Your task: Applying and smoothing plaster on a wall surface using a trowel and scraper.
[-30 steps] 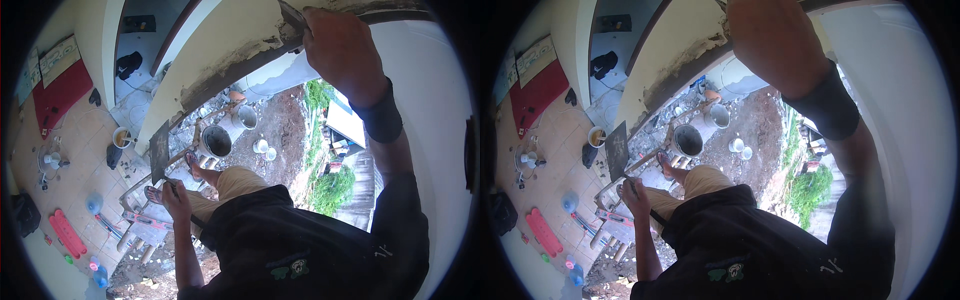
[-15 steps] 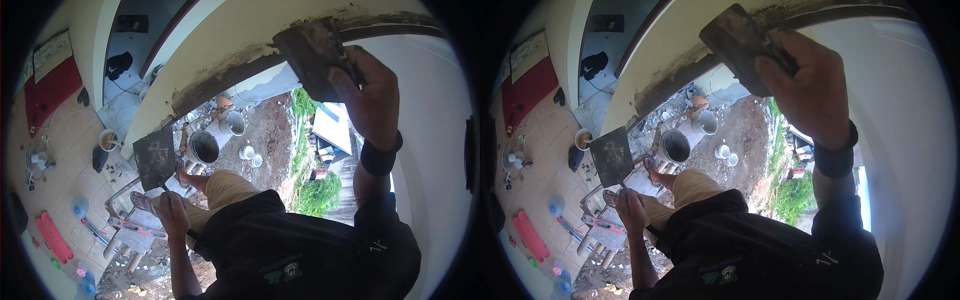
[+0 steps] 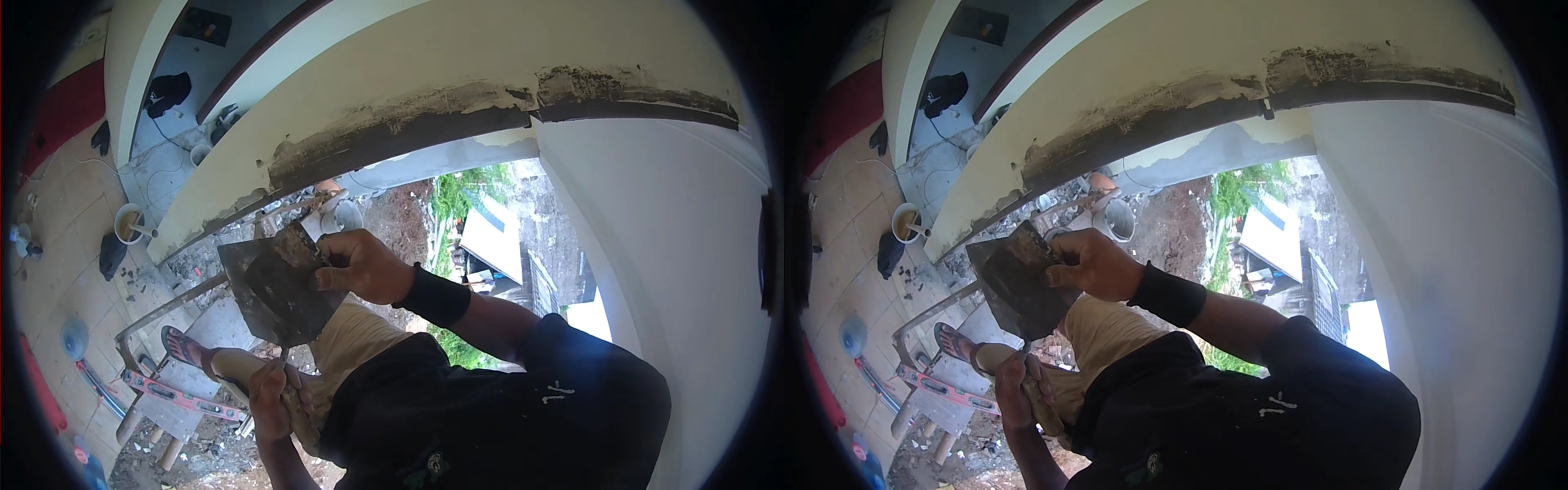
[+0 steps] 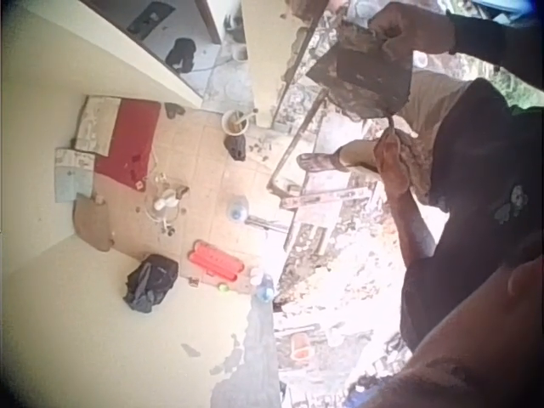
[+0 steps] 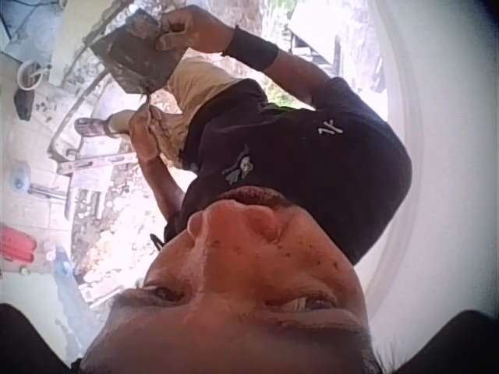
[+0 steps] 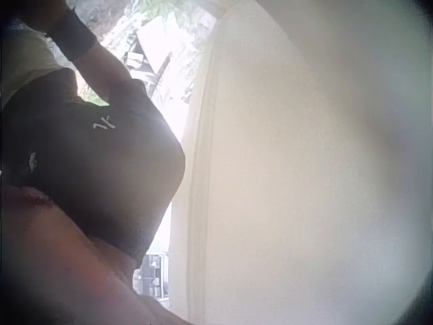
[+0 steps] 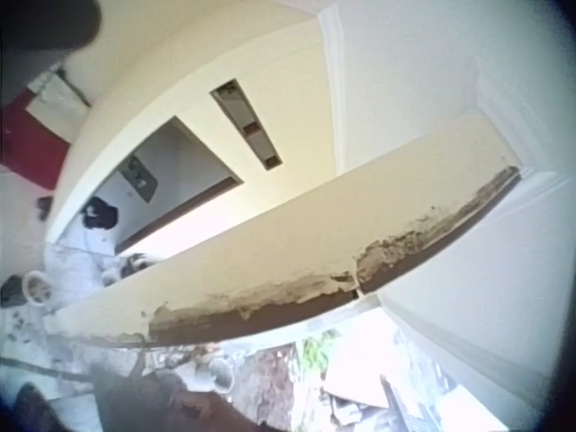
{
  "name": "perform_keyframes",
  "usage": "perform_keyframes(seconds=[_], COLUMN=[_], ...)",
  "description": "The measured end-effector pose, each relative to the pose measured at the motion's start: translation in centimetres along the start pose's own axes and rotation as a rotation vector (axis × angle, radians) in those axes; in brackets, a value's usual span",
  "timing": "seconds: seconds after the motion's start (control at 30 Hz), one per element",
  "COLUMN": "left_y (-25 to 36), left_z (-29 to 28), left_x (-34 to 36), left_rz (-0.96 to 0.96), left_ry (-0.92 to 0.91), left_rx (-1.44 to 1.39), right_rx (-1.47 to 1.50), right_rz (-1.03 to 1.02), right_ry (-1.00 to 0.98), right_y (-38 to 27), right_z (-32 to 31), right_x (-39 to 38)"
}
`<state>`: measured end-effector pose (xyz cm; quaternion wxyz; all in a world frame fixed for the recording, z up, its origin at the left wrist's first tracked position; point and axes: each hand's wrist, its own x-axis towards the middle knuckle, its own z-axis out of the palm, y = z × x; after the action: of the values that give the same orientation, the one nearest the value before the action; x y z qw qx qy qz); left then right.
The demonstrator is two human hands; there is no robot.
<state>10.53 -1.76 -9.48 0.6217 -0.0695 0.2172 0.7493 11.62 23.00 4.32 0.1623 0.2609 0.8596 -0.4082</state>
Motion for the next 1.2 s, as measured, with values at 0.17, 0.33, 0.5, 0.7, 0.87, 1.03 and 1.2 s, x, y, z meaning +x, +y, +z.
perform_keyframes(seconds=[0.17, 0.33, 0.5, 0.7, 0.87, 1.03, 1.2], left_y=[0.8, 1.3, 3.4, 7.2, 9.8, 9.8, 9.4], left_z=[0.5, 0.6, 2.9, 7.3, 8.6, 13.1, 15.7], left_x=[-0.5, -1.3, -2.0, -2.0, -2.2, -0.6, 1.7], left_rz=[-0.039, -0.015, -0.004, -0.113, 0.027, 0.521, 0.568], left_ry=[-0.04, -0.015, 0.09, -0.18, -0.219, 0.43, 0.411], left_rx=[-0.005, -0.048, -0.028, -0.362, -0.24, 0.763, 0.609], right_rx=[-0.031, -0.237, -0.15, -0.584, -0.467, 0.199, 0.82], right_rz=[0.006, 0.059, -0.593, -0.992, -0.774, -0.296, -0.084], right_ry=[-0.023, 0.13, 0.616, 0.72, 0.873, 0.937, 0.676], right_y=[-2.8, -3.5, -5.9, -2.7, -0.6, -2.8, -5.0], right_z=[-2.0, -5.0, -2.9, -1.3, -1.4, -0.3, -0.4], right_x=[-0.7, -2.3, -4.4, -3.7, -4.7, -6.6, -6.5])
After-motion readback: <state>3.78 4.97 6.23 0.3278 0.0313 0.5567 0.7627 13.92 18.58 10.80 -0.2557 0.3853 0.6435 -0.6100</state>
